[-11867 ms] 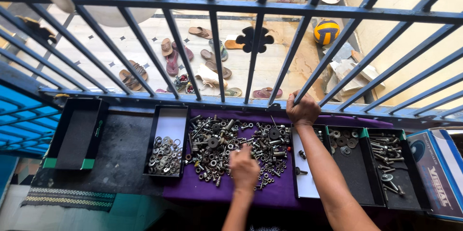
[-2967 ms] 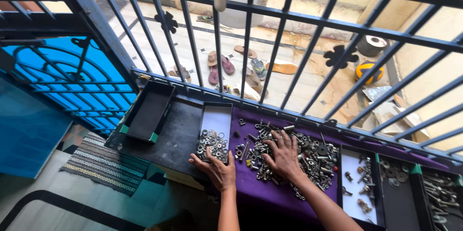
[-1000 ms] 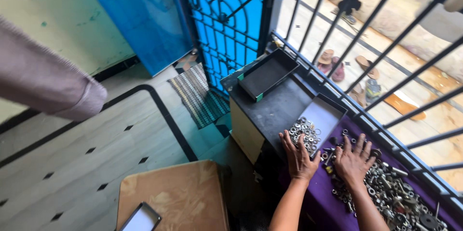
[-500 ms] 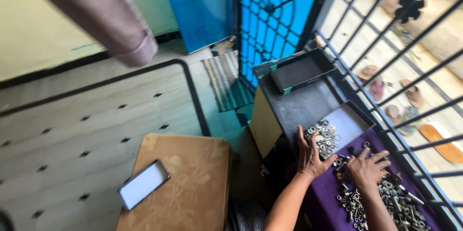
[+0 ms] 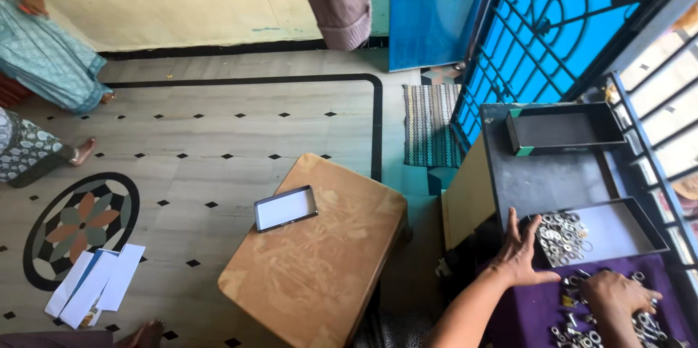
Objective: The person sorts various metal bolts, nuts, and washers by hand from a pile on a purple cloth into black plastic bins.
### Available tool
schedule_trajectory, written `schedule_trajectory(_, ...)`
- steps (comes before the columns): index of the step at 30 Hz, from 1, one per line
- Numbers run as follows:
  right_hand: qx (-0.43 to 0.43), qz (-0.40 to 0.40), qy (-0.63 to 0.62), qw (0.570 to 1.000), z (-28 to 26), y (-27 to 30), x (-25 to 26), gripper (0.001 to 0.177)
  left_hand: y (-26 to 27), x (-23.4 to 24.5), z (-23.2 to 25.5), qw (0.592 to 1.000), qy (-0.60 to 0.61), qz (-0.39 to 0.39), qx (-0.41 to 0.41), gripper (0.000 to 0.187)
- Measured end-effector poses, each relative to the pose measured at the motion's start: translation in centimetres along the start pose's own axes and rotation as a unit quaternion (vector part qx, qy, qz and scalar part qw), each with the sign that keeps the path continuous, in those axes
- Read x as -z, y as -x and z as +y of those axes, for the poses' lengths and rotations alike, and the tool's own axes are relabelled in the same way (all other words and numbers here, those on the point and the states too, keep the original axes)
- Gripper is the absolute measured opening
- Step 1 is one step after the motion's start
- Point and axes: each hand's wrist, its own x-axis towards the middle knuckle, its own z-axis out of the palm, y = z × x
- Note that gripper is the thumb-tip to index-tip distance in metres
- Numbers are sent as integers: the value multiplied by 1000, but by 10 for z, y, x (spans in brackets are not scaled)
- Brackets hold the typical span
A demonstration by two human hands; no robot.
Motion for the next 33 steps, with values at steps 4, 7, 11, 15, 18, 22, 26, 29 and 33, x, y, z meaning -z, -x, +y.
schedule_trajectory(4, 27, 13, -27, 999, 5, -6, -10, 53, -2, 0, -3, 1000, 7, 4, -8, 152)
schedule_trajectory(7, 29, 18, -2, 999, 7, -9, -17, 56, -2, 4, 1, 1000, 14, 8, -9, 150)
schedule_trajectory(11, 39, 4, 34, 999, 8, -16, -28, 44, -1, 19, 9, 999, 26, 18, -22, 147)
schedule_trajectory(15, 69, 62, 56, 994, 15, -18, -48, 31, 6, 32, 25, 999, 32, 12, -18, 145)
schedule_trajectory(18, 55, 52, 32, 997, 14, -26, -56, 33, 7, 36, 39, 1000, 23, 7, 5, 145)
schedule_trajectory(22, 33, 51, 33, 998, 8, -32, -65, 42, 11, 36, 50, 999, 22, 28, 7, 135)
schedule_trajectory(26, 14, 39, 22, 999, 0, -38, -69, 46, 9, 29, 55, 992, -39, 104, -54, 116)
schedule_trajectory(29, -4, 4, 18, 1000, -4, -42, -76, 44, 2, 21, 53, 988, -50, 130, -71, 108)
schedule_trajectory(33, -38, 57, 86, 994, -8, -47, -85, 61, -9, 18, 53, 984, -79, 130, -94, 108)
